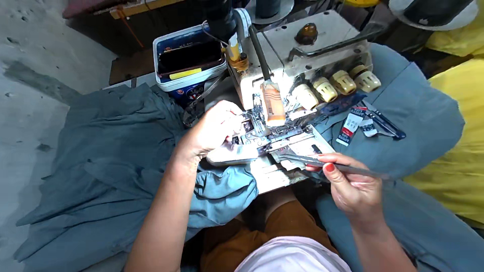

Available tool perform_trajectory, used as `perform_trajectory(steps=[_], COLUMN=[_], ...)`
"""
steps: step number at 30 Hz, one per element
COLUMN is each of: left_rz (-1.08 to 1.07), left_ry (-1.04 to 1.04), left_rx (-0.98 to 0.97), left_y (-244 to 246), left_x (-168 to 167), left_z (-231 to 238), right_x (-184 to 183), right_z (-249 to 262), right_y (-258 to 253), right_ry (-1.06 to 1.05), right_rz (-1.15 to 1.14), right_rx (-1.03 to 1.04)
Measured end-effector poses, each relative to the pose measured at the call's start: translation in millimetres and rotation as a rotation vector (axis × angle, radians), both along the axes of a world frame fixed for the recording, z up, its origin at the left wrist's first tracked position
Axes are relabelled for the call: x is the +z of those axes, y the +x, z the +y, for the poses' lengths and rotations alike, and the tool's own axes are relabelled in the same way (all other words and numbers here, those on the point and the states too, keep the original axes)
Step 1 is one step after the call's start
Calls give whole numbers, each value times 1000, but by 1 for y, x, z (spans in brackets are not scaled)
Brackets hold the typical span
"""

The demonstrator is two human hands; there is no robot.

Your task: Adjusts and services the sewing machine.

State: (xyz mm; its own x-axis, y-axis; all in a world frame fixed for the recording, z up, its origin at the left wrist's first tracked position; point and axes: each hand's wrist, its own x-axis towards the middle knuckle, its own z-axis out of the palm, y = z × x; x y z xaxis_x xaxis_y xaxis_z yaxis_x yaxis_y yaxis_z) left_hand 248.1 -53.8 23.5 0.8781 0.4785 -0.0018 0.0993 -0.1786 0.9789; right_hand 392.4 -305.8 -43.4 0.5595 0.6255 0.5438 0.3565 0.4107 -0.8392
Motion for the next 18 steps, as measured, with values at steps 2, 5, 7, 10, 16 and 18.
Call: perform_trajectory(steps=[2, 5, 7, 10, 16, 18], left_rz=[98, 199, 236, 249, 187, 143], left_ry=[188, 548, 667, 724, 777, 805], left_rx=[29, 107, 137, 180, 229, 238], left_y=[-2, -1, 1, 0, 4, 5], left_x=[7, 11, 9, 3, -2, -1], left_z=[3, 4, 3, 4, 5, 4], right_x=[0, 2, 2, 1, -2, -1], right_z=[-1, -1, -2, -3, -7, -8], right_y=[0, 0, 0, -3, -14, -15], right_ry=[0, -9, -19, -45, -60, -68], right_rz=[30, 59, 67, 86, 175, 188], right_rx=[3, 3, 2, 6, -25, -29])
